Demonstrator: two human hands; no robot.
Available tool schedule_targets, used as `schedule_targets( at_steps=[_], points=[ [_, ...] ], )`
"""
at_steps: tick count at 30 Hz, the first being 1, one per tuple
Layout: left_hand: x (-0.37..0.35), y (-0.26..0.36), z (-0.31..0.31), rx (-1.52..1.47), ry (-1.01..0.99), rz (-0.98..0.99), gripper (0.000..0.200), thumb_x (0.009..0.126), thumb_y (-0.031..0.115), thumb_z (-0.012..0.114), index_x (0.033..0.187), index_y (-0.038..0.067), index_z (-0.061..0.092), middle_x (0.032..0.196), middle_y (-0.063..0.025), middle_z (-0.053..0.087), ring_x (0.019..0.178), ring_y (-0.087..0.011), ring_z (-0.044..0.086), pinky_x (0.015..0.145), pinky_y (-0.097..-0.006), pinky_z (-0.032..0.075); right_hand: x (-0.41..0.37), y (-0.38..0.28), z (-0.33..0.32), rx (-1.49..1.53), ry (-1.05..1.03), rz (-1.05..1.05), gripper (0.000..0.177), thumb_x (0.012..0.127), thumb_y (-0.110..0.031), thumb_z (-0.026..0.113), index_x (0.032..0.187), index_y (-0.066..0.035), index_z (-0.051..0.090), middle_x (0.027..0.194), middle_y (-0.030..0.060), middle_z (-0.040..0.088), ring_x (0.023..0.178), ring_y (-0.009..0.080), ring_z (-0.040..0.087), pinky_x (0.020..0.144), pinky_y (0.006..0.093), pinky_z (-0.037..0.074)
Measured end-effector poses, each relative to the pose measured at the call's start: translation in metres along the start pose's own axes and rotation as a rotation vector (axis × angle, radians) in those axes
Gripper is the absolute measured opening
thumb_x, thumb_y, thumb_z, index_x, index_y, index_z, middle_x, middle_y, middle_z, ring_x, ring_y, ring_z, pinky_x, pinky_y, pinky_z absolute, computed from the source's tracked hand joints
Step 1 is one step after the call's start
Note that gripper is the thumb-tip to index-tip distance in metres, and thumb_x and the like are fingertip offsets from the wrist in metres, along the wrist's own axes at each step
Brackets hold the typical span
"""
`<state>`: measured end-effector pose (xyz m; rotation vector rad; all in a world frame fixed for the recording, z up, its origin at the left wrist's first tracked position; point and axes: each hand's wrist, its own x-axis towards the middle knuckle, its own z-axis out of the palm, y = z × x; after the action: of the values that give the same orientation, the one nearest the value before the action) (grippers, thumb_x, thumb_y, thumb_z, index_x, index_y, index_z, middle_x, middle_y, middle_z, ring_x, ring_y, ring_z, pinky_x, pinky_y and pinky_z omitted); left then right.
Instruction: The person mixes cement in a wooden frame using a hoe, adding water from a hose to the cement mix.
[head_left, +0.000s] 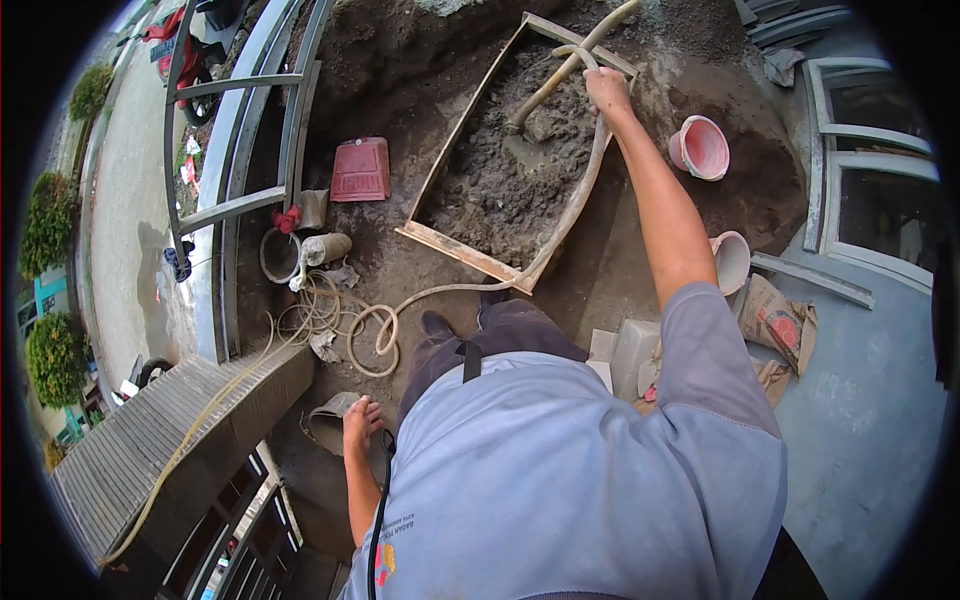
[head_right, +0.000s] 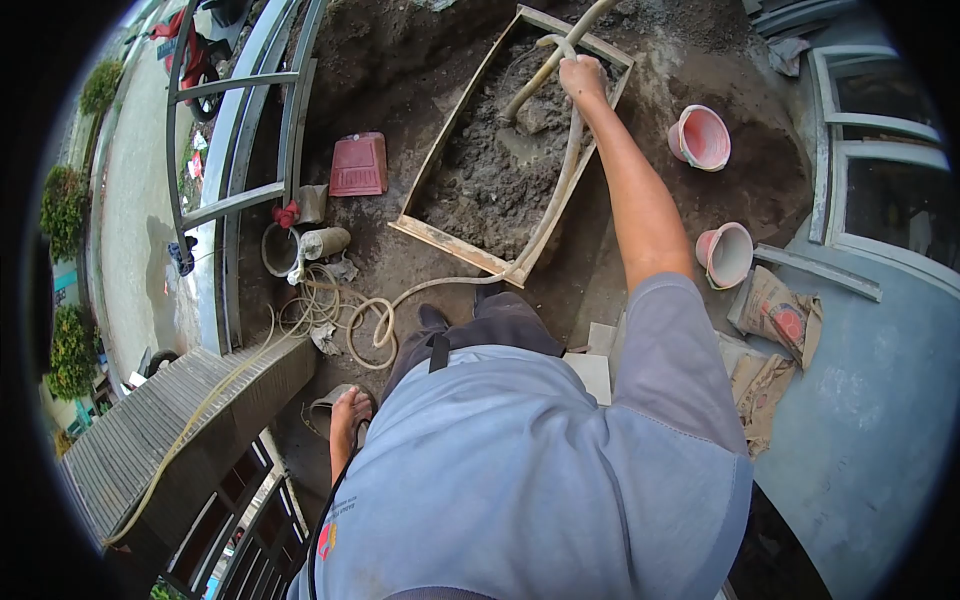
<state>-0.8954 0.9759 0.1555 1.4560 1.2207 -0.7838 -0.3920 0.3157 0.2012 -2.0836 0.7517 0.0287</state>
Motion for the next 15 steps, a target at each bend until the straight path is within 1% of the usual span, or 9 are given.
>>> schedule_targets(
  at_steps=[3, 4, 8, 11, 12, 15],
  points=[
    [-0.002, -0.009, -0.008, -0.021, 0.017, 0.0, 0.057, 0.099, 0.04, 0.062, 0.142, 0.003, 0.052, 0.135, -0.0211, 0.062, 0.123, -0.0343, 0.062, 0.094, -0.0479, 0.053, 0.079, 0.034, 0.036, -0.081, 0.187, -0.145, 0.035, 0.096, -0.028, 0.053, 0.109, -0.001, 0.071, 0.099, 0.0233, 0.072, 0.09, 0.0383, 0.071, 0.078, 0.0494, 0.055],
    [-0.003, -0.014, -0.011, -0.028, 0.023, -0.004, 0.057, 0.099, 0.04, 0.062, 0.142, 0.003, 0.053, 0.135, -0.0211, 0.062, 0.122, -0.0343, 0.062, 0.093, -0.0478, 0.053, 0.049, 0.001, 0.023, -0.004, 0.144, -0.039, 0.039, 0.095, -0.027, 0.052, 0.117, -0.001, 0.07, 0.11, 0.0278, 0.07, 0.106, 0.0438, 0.067, 0.092, 0.053, 0.052],
    [-0.014, -0.03, -0.008, -0.046, 0.044, -0.039, 0.057, 0.098, 0.041, 0.063, 0.141, 0.004, 0.054, 0.133, -0.021, 0.063, 0.12, -0.0336, 0.063, 0.093, -0.0464, 0.053, 0.068, -0.008, 0.024, -0.026, 0.226, -0.069, 0.04, 0.096, -0.028, 0.052, 0.118, 0.001, 0.069, 0.11, 0.0286, 0.07, 0.104, 0.0436, 0.068, 0.091, 0.0534, 0.053],
    [-0.032, -0.032, 0.001, -0.009, 0.053, -0.078, 0.057, 0.097, 0.041, 0.064, 0.14, 0.004, 0.054, 0.133, -0.0205, 0.064, 0.119, -0.0331, 0.064, 0.093, -0.0462, 0.053, 0.08, -0.01, 0.024, 0.026, 0.18, -0.049, 0.043, 0.098, -0.029, 0.051, 0.127, 0.001, 0.065, 0.116, 0.0292, 0.068, 0.104, 0.0436, 0.068, 0.09, 0.0544, 0.053],
    [-0.035, -0.032, 0.005, 0.001, 0.05, -0.084, 0.058, 0.097, 0.042, 0.064, 0.14, 0.004, 0.054, 0.134, -0.0203, 0.064, 0.119, -0.0329, 0.064, 0.093, -0.046, 0.053, 0.065, -0.021, 0.02, 0.107, 0.162, 0.007, 0.048, 0.1, -0.031, 0.051, 0.137, -0.001, 0.059, 0.124, 0.0296, 0.065, 0.109, 0.0438, 0.066, 0.092, 0.0548, 0.052],
    [-0.037, -0.03, 0.014, 0.011, 0.055, -0.095, 0.057, 0.097, 0.042, 0.064, 0.14, 0.005, 0.055, 0.134, -0.0197, 0.064, 0.119, -0.0328, 0.064, 0.094, -0.046, 0.053, 0.1, 0.004, 0.037, 0.061, 0.41, -0.223, 0.037, 0.097, -0.03, 0.057, 0.106, 0.004, 0.068, 0.083, 0.0178, 0.069, 0.067, 0.0294, 0.069, 0.057, 0.0422, 0.055]
  ],
)
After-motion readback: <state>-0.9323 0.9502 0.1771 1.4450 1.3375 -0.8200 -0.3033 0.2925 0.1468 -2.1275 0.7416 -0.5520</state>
